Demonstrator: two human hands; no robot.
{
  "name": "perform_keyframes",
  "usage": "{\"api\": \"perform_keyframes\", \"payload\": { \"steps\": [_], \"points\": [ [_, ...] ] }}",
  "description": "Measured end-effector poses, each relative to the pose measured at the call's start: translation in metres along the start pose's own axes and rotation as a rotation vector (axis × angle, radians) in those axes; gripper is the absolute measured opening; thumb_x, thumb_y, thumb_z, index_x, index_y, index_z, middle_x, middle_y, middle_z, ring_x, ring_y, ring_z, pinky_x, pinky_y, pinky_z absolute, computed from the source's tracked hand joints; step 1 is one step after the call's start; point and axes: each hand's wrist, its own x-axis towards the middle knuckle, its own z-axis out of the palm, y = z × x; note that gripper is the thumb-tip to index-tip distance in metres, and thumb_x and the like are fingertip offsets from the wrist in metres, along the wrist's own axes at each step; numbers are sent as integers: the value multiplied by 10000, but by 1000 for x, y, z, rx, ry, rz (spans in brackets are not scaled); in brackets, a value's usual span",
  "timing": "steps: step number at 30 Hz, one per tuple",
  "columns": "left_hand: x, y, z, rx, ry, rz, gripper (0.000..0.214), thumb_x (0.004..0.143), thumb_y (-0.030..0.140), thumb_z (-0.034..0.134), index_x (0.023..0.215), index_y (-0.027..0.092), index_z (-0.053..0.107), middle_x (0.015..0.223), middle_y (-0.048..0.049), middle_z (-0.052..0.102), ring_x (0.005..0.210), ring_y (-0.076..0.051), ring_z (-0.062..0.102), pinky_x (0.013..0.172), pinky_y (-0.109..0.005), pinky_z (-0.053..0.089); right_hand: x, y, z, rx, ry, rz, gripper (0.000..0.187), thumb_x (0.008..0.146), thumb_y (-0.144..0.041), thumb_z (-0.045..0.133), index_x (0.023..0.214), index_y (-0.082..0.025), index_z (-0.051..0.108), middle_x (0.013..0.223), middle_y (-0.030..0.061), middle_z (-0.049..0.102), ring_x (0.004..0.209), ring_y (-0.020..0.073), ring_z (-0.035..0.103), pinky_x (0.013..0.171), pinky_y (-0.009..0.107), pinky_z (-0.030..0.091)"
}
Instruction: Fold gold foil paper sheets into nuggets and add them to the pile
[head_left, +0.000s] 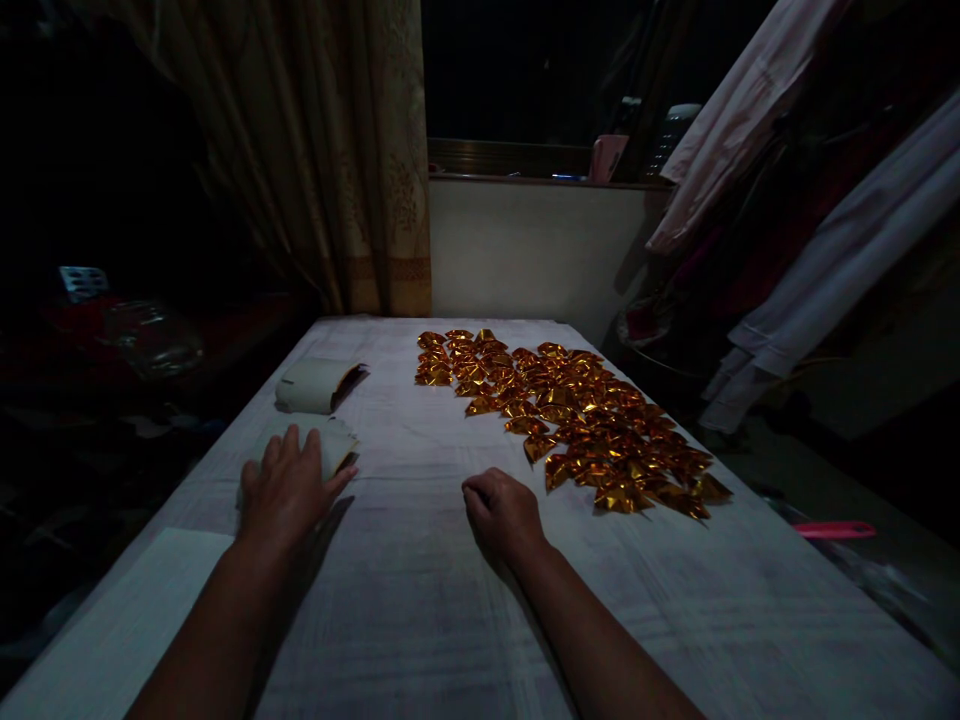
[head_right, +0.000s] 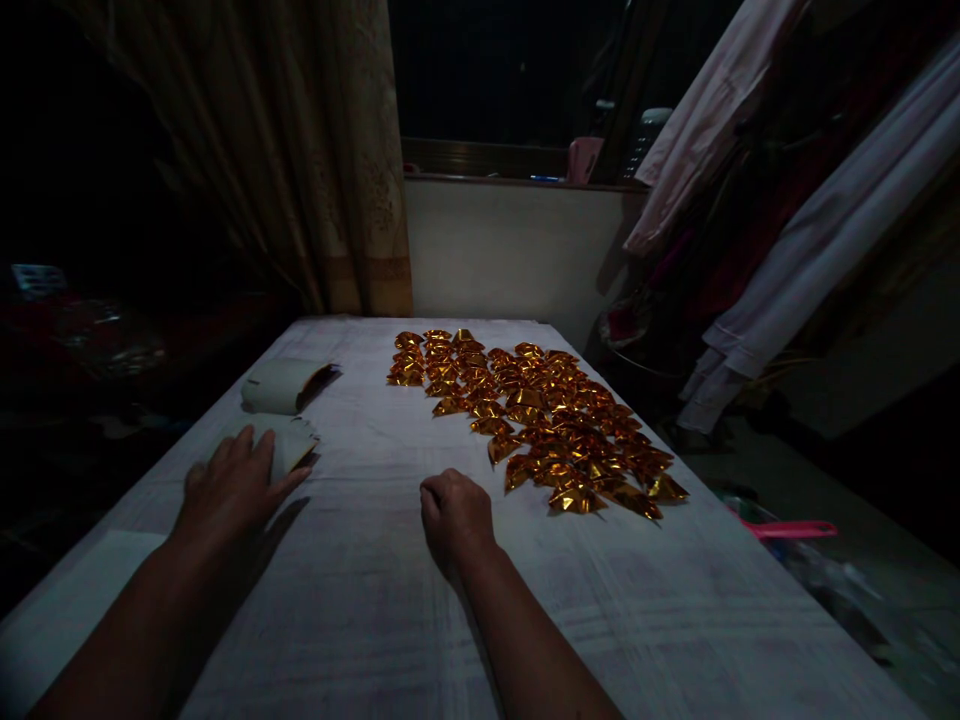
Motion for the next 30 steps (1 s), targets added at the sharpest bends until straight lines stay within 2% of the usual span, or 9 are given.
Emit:
{"api": "perform_keyframes", "payload": {
  "steps": [3, 8, 13, 19, 24, 30],
  "points": [
    [0, -6, -5, 60, -141, -65, 711, 854, 561, 525, 1360, 61, 533, 1522, -305, 390, 1368, -496, 378, 977, -675, 394, 0, 1, 1, 7, 1, 4, 191, 909, -189, 583, 908, -255, 762, 911, 18, 730, 878, 150, 668, 762, 220, 414],
    [-2, -2, -16, 119, -292, -56, 599, 910, 495, 422, 1324, 83, 554, 1447, -263, 493, 1285, -428, 495, 912, -543, 480, 1, 4, 4, -3, -9, 3, 184, 910, -199, 583, 912, -247, 761, 914, 27, 729, 889, 157, 665, 771, 224, 415],
    [-1, -1, -28, 78, -360, -82, 587, 928, 460, 425, 1386, 108, 533, 1481, -214, 499, 1288, -385, 525, 935, -460, 479, 1, 5, 4, -4, -8, -6, 186, 913, -207, 578, 915, -248, 760, 921, 31, 728, 884, 165, 663, 762, 234, 419],
    [0, -1, -41, 65, -409, -85, 553, 963, 494, 350, 1314, 155, 610, 1260, -205, 673, 1088, -377, 656, 805, -417, 489, 1, 4, 3, -26, -12, -9, 183, 914, -210, 580, 911, -247, 758, 897, 35, 715, 871, 166, 656, 743, 236, 411],
    [-1, 4, -56, 97, -380, -105, 485, 982, 397, 298, 1154, 219, 714, 1127, -168, 734, 1010, -366, 680, 720, -391, 461, 0, 4, 4, -30, -5, -14, 182, 914, -218, 580, 910, -252, 759, 885, 32, 710, 859, 168, 645, 727, 239, 409],
    [-11, 14, -82, 46, -65, -175, 509, 982, 452, 293, 1247, 278, 691, 1013, -121, 762, 882, -345, 696, 654, -372, 440, 0, 4, 5, -9, 19, -22, 190, 897, -204, 575, 881, -257, 756, 872, 27, 710, 839, 165, 646, 724, 240, 419]
  ]
}}
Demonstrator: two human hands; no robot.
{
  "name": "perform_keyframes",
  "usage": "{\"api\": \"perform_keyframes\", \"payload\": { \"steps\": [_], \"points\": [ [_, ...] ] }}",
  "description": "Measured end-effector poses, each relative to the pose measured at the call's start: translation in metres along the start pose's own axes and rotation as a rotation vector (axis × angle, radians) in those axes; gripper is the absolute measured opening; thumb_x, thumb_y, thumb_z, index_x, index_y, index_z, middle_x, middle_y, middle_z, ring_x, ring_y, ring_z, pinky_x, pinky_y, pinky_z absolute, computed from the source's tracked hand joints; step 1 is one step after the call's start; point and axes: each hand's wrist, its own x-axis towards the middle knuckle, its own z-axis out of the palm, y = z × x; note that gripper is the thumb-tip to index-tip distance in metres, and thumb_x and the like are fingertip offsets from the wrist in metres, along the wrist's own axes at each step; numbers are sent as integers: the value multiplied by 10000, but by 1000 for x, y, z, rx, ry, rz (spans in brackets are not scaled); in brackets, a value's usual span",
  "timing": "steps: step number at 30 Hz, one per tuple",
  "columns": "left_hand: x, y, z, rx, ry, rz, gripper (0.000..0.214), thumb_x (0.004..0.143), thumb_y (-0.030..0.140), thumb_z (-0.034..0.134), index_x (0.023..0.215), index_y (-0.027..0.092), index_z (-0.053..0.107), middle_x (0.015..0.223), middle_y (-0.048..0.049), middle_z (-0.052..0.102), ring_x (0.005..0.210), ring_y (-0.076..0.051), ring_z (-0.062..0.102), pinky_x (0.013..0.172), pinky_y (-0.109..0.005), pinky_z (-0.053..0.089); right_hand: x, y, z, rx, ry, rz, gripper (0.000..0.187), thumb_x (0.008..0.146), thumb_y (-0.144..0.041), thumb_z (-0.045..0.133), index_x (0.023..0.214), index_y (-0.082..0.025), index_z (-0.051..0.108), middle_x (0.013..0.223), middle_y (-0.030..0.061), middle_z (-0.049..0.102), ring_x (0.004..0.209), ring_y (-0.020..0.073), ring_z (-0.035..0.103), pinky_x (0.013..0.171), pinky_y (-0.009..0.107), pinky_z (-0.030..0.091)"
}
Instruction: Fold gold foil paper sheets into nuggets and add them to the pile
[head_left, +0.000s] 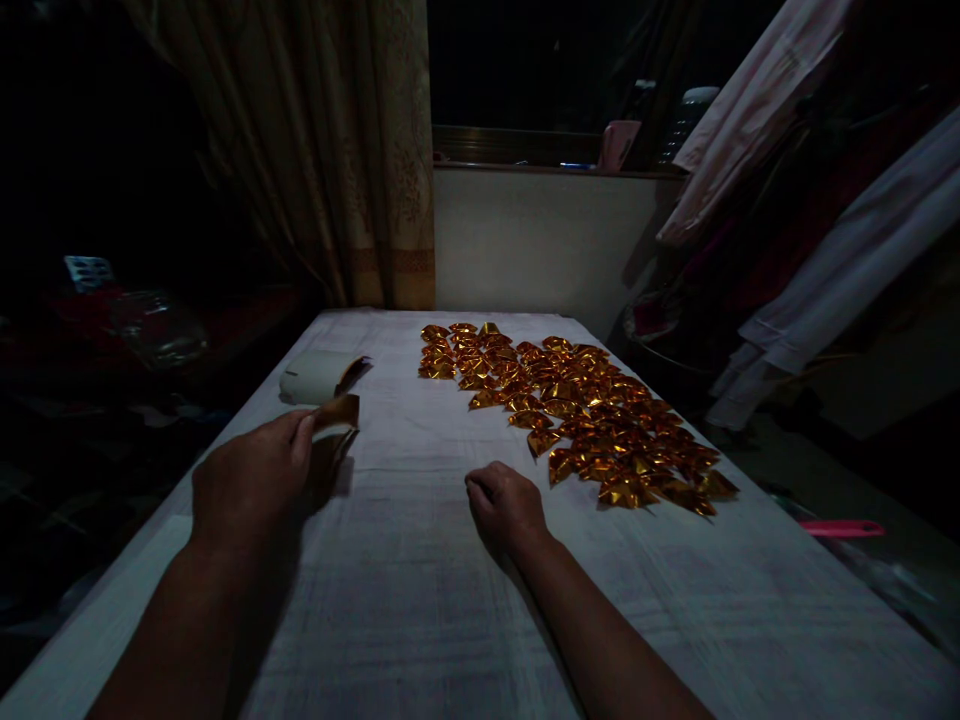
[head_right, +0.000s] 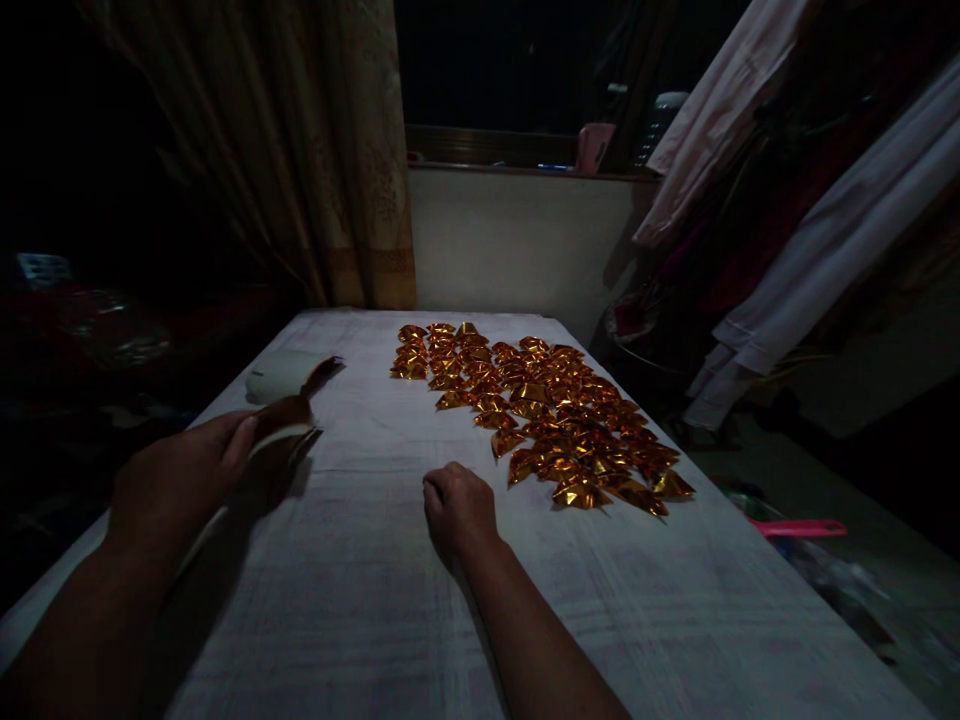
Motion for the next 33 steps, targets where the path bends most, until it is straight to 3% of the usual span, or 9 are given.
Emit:
{"api": "perform_keyframes", "payload": {
  "steps": [4, 9, 12, 16, 18, 21, 27, 30, 33],
  "points": [
    [-3, 6, 5, -270, 87, 20, 480, 933, 475, 367, 1212, 288, 710, 998, -61, 773, 904, -294, 702, 693, -323, 465, 0, 4, 3, 40, 8, -9, 187, 898, -220, 573, 895, -252, 757, 875, 35, 716, 850, 177, 661, 738, 252, 443],
    [2, 19, 29, -464, -101, 103, 450, 870, 481, 408, 1064, 274, 758, 905, -25, 779, 858, -249, 708, 671, -277, 457, 1, 8, 4, 351, 92, -50, 238, 943, -315, 531, 974, -229, 751, 912, 51, 736, 825, 177, 682, 739, 269, 506],
    [1, 25, 39, -498, -162, 166, 462, 864, 489, 386, 1008, 258, 759, 869, -25, 775, 843, -240, 705, 657, -268, 451, 1, 6, 0, 545, 163, -143, 286, 932, -380, 562, 1122, -227, 712, 1028, 63, 734, 823, 172, 681, 707, 273, 542],
    [-6, 34, 45, -531, -246, 257, 488, 858, 497, 354, 956, 242, 759, 826, -29, 769, 799, -234, 702, 639, -268, 449, 0, -2, -4, 546, 281, -254, 464, 844, -363, 699, 1288, -253, 625, 1156, 79, 722, 995, 217, 680, 833, 345, 562],
    [-10, 39, 47, -525, -281, 302, 482, 858, 488, 353, 936, 244, 762, 799, -25, 762, 761, -228, 697, 643, -274, 446, 0, -4, -3, 539, 298, -281, 349, 865, -318, 677, 1209, -264, 676, 1091, 70, 749, 987, 216, 691, 866, 359, 556],
    [-13, 44, 51, -540, -330, 364, 471, 869, 476, 355, 918, 241, 761, 778, -28, 754, 743, -228, 691, 660, -286, 444, 0, -4, 1, 571, 281, -224, 184, 906, -281, 594, 994, -261, 754, 930, 46, 779, 834, 191, 714, 809, 329, 563],
    [-8, 36, 64, -582, -435, 474, 348, 858, 457, 476, 936, 269, 758, 890, -21, 777, 836, -239, 696, 701, -289, 443, 5, 4, -1, 663, 331, 61, 266, 865, -386, 569, 895, -208, 764, 858, 46, 780, 764, 200, 714, 707, 297, 565],
    [-5, 29, 62, -486, -373, 452, 305, 843, 419, 535, 987, 293, 772, 1005, -25, 777, 912, -241, 692, 742, -289, 444, 8, 9, -9, 703, 372, 107, 286, 864, -415, 568, 896, -203, 757, 851, 46, 776, 762, 199, 711, 694, 293, 566],
    [-5, 28, 52, -311, -275, 402, 306, 860, 380, 541, 1042, 308, 776, 1062, -48, 765, 934, -249, 689, 735, -295, 439, 10, 13, -18, 750, 316, 44, 250, 871, -394, 590, 919, -219, 763, 923, 53, 783, 845, 204, 726, 737, 306, 576]
  ]
}}
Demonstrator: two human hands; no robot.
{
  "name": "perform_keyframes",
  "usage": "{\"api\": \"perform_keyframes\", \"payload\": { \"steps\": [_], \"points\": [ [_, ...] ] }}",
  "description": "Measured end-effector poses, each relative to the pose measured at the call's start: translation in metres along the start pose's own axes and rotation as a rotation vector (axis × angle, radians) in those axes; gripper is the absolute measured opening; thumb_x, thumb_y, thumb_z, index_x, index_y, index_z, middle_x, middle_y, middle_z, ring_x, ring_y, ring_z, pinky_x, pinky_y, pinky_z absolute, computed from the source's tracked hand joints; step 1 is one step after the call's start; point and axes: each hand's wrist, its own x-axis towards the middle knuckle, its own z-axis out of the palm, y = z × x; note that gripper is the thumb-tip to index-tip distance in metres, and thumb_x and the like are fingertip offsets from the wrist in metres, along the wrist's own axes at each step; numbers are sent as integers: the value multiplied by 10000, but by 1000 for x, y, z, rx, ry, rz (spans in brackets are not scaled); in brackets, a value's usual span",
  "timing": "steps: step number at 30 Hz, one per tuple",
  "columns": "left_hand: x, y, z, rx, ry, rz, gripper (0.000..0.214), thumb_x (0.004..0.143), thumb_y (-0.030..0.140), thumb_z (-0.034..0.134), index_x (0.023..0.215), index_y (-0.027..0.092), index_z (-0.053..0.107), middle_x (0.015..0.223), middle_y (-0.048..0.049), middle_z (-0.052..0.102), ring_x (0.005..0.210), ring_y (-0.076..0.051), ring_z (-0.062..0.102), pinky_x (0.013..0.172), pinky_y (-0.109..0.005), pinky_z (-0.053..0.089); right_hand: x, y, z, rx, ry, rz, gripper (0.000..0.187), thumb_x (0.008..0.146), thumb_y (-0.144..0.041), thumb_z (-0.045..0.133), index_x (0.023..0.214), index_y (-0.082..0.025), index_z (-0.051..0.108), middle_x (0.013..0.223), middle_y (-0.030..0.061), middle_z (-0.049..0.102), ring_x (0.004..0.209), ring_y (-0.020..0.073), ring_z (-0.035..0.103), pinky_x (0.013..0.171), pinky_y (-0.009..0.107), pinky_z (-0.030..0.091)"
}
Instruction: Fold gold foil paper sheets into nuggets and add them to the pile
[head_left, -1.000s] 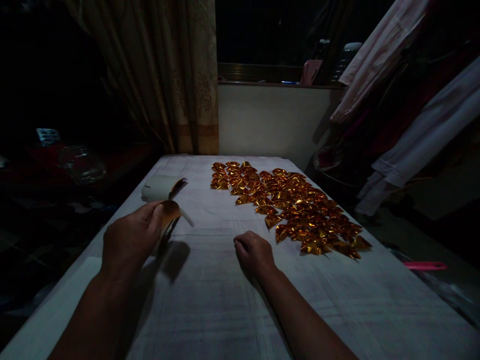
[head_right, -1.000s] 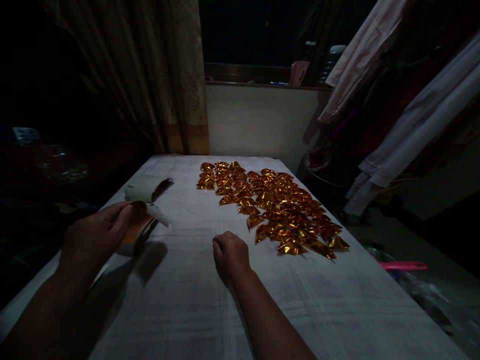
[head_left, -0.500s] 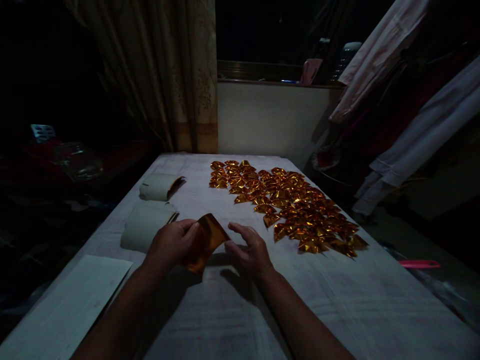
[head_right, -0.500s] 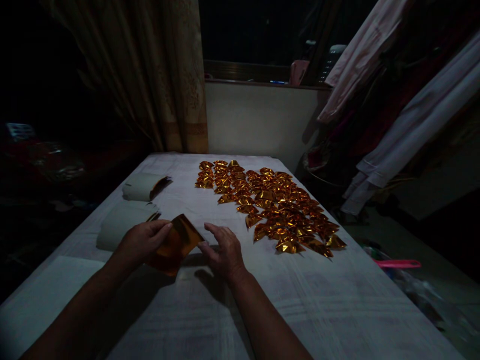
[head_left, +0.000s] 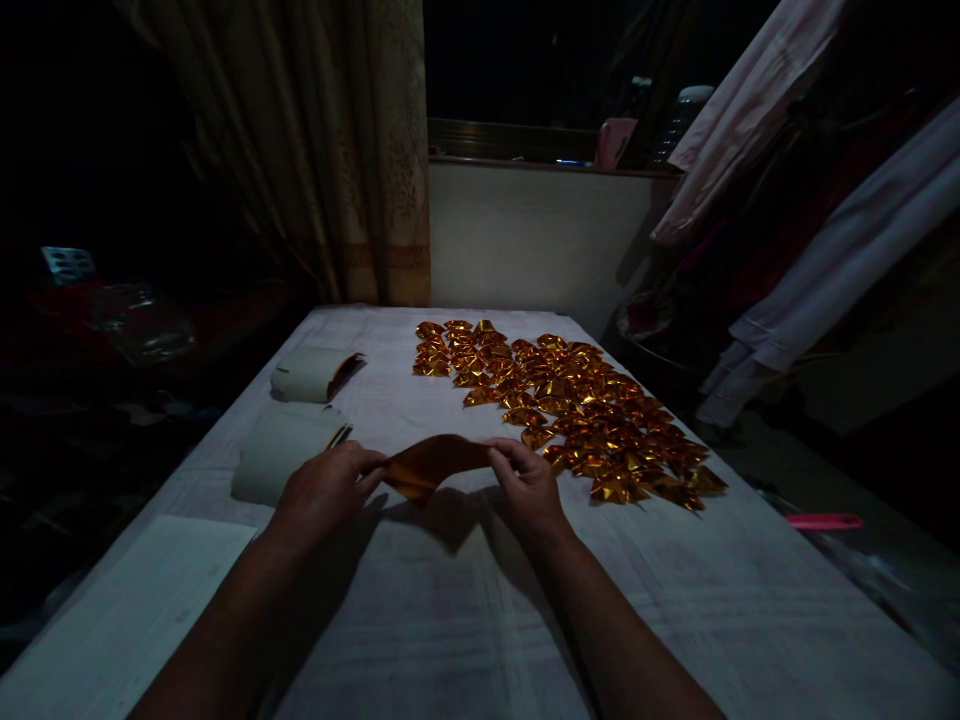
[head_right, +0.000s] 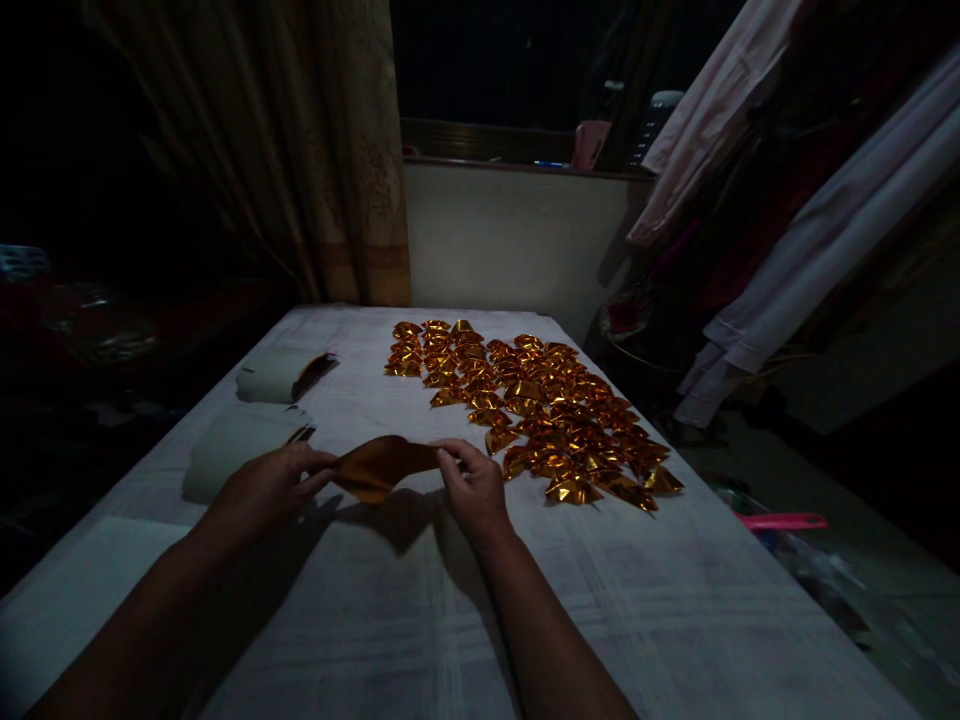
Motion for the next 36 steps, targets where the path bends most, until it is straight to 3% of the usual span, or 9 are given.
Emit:
{"api": "perform_keyframes", "payload": {
  "steps": [4, 7, 11, 15, 18, 20, 24, 29, 36],
  "points": [
    [1, 5, -2, 45, 63, -166, 304, 872, 404, 537, 1049, 331, 773, 957, -52, 784, 886, -269, 707, 695, -303, 440, 4, -3, -11, 119, -193, -53, 192, 862, -389, 656, 889, -242, 777, 1073, 75, 773, 1015, 225, 721, 900, 390, 572],
    [8, 3, 5, -298, 46, -142, 388, 856, 476, 522, 1108, 285, 746, 894, -41, 783, 810, -246, 713, 688, -303, 474, 6, -9, -21, 151, -381, -67, 209, 852, -424, 689, 869, -237, 781, 1146, 92, 753, 1051, 234, 716, 953, 437, 553],
    [17, -5, 13, -856, -24, -160, 582, 742, 636, 627, 1131, 212, 710, 1154, -115, 734, 1011, -294, 695, 679, -324, 526, 10, -22, -35, 62, -545, -68, 243, 887, -453, 651, 894, -250, 785, 1245, 82, 712, 1118, 225, 688, 978, 430, 535],
    [20, -9, 24, -1067, -109, -234, 663, 729, 744, 605, 1132, 224, 689, 1191, -132, 702, 1040, -276, 684, 700, -322, 536, 7, -33, -37, -17, -628, -81, 193, 922, -363, 617, 905, -248, 771, 1264, 65, 703, 1134, 207, 676, 980, 391, 527],
    [24, -11, 40, -1012, -79, -255, 717, 707, 788, 555, 1048, 169, 671, 888, -109, 713, 758, -229, 691, 591, -301, 498, 0, -39, -32, -100, -679, -124, 139, 929, -245, 607, 903, -238, 744, 1264, 56, 701, 1190, 194, 640, 1012, 377, 500],
    [26, -12, 51, -958, -53, -247, 671, 625, 748, 636, 936, 154, 655, 785, -77, 681, 664, -209, 651, 559, -293, 469, -5, -44, -27, -203, -737, -194, 119, 927, -207, 615, 899, -240, 726, 1261, 42, 701, 1239, 196, 603, 1049, 385, 469],
    [27, -17, 58, -848, -27, -199, 549, 555, 562, 720, 933, 168, 662, 834, -64, 701, 733, -229, 651, 616, -304, 474, -12, -56, -14, -459, -879, -370, 136, 919, -167, 608, 824, -226, 684, 1040, 24, 744, 1050, 188, 662, 1011, 353, 461],
    [24, -23, 50, -694, -62, -144, 470, 568, 481, 697, 923, 172, 717, 870, -86, 732, 794, -274, 667, 661, -331, 470, -21, -57, 5, -637, -954, -456, 89, 879, -160, 619, 802, -197, 642, 810, 21, 687, 807, 175, 626, 710, 255, 446],
    [21, -22, 47, -590, -105, -68, 311, 614, 486, 677, 714, 194, 709, 704, -58, 692, 753, -275, 642, 634, -318, 428, -29, -60, 11, -604, -972, -429, 78, 886, -172, 634, 817, -207, 640, 850, 7, 716, 852, 178, 639, 821, 286, 404]
  ]
}}
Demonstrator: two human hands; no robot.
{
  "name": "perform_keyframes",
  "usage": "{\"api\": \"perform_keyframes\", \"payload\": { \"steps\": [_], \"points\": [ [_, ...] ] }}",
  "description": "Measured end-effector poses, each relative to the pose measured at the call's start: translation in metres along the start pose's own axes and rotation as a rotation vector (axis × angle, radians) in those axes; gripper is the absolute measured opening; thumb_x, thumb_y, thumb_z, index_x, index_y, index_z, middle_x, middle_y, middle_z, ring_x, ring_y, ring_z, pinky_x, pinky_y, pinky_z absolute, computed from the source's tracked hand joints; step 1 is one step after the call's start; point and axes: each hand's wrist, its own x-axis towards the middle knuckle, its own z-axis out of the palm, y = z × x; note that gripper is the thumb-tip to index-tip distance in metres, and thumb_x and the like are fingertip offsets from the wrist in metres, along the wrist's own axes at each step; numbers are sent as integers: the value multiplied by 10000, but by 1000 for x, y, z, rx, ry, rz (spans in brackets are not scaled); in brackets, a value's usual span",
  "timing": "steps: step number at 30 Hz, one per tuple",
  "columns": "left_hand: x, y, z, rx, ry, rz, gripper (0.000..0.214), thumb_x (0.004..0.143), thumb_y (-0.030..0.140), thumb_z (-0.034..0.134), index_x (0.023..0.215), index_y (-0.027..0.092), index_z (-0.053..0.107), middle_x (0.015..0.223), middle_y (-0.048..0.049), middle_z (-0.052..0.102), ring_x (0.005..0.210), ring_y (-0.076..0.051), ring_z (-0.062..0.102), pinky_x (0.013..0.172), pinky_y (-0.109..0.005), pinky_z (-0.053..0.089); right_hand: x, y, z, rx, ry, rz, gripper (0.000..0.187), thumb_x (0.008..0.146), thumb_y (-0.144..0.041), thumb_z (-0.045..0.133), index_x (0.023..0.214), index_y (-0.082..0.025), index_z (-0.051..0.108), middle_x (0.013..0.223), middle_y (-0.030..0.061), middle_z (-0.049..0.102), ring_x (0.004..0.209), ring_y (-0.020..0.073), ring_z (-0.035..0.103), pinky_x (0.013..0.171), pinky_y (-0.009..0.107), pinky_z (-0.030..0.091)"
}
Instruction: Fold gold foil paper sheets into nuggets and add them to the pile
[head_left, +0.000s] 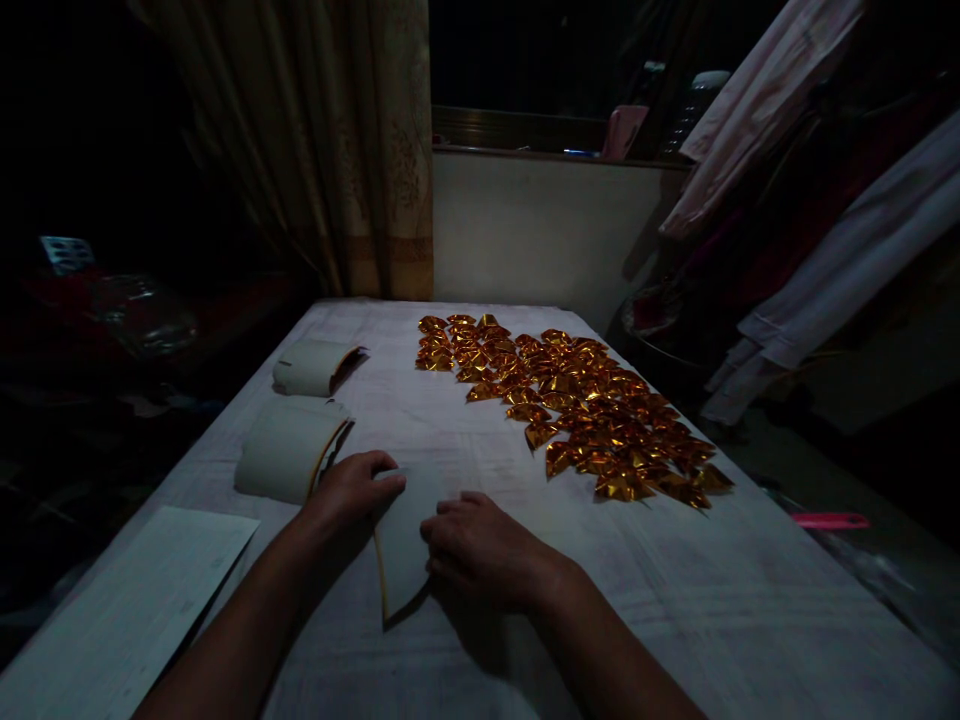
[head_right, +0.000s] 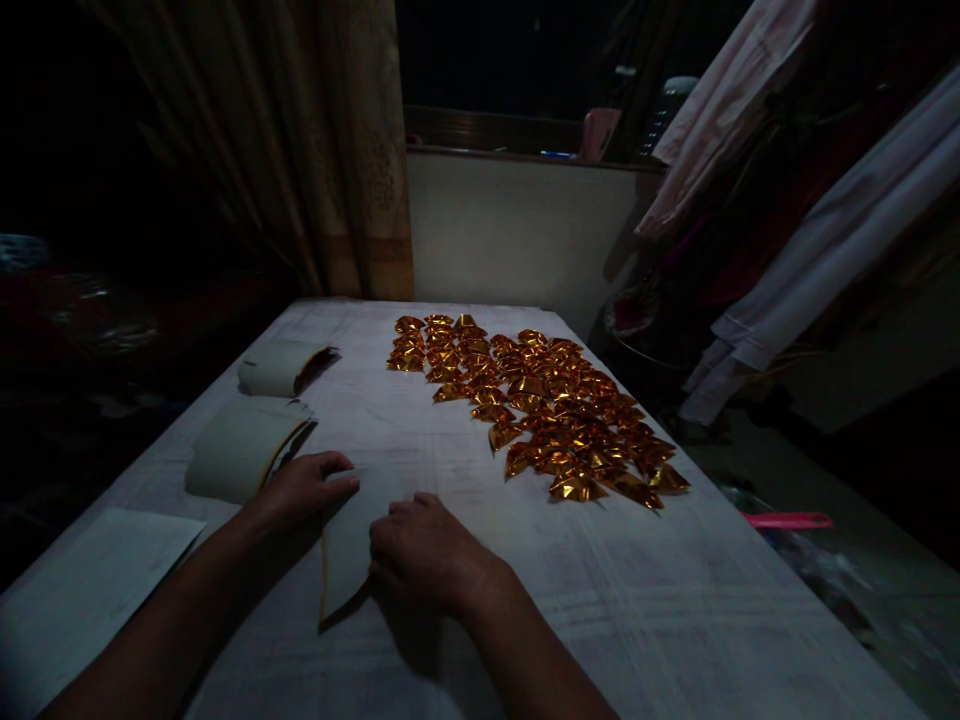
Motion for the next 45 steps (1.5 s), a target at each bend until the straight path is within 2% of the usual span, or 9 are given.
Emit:
{"api": "perform_keyframes", "payload": {
  "steps": [3, 7, 12, 18, 25, 30, 33, 38, 45],
  "points": [
    [-1, -1, 1, -20, -48, 24, 285, 640, 470, 656, 696, 194, 694, 670, -39, 666, 694, -247, 620, 598, -305, 417, 0, 2, 2, 51, -27, 105, 86, 914, -198, 604, 869, -228, 671, 815, -9, 730, 743, 156, 643, 720, 248, 394],
    [-3, 4, 6, -66, -108, 59, 262, 671, 449, 643, 713, 199, 707, 684, -39, 669, 691, -238, 614, 607, -306, 427, 3, 17, 10, 105, 76, 312, 128, 937, -215, 573, 973, -258, 688, 819, -25, 736, 700, 140, 643, 620, 218, 368],
    [-7, 15, 9, -164, -170, 96, 306, 676, 489, 675, 768, 200, 716, 751, -56, 682, 748, -249, 621, 664, -326, 458, 8, 37, 25, 11, 301, 275, 150, 938, -248, 584, 1023, -224, 705, 939, 43, 734, 851, 178, 669, 732, 246, 445],
    [-13, 20, 10, -296, -254, 68, 360, 699, 552, 689, 758, 200, 640, 699, -24, 607, 646, -195, 553, 597, -302, 419, 8, 44, 31, -17, 413, 279, 458, 920, -290, 606, 1366, -189, 579, 960, 75, 749, 849, 197, 681, 767, 274, 501],
    [-19, 29, 11, -144, -362, 174, 449, 842, 605, 553, 796, 179, 687, 760, -51, 647, 699, -196, 573, 652, -302, 442, 7, 46, 33, -92, 447, 291, 348, 947, -317, 590, 1272, -213, 652, 922, 63, 750, 848, 190, 684, 768, 264, 503],
    [-20, 35, 9, -55, -449, 190, 457, 789, 557, 602, 1004, 166, 699, 886, -58, 686, 802, -211, 601, 713, -305, 461, 7, 47, 36, -111, 487, 283, 266, 949, -320, 591, 1168, -221, 702, 880, 59, 737, 824, 188, 676, 737, 263, 498],
    [-18, 33, 12, -95, -411, 159, 420, 723, 497, 635, 956, 155, 702, 868, -60, 694, 797, -212, 608, 716, -305, 457, 7, 46, 35, -81, 498, 266, 231, 948, -316, 592, 1124, -239, 720, 880, 56, 722, 830, 187, 664, 739, 272, 498],
    [-16, 32, 15, -76, -341, 110, 364, 702, 485, 595, 836, 163, 696, 736, -24, 648, 689, -178, 564, 634, -272, 404, 4, 46, 29, 43, 552, 243, 232, 878, -311, 678, 1087, -228, 732, 1115, 102, 699, 1039, 238, 635, 873, 354, 488],
    [-15, 31, 12, -67, -307, 84, 372, 663, 513, 610, 781, 169, 689, 700, -13, 623, 674, -174, 554, 631, -273, 395, 2, 45, 20, 377, 373, 430, 101, 869, -251, 647, 834, -213, 734, 775, 4, 708, 715, 146, 635, 650, 240, 443]
  ]
}}
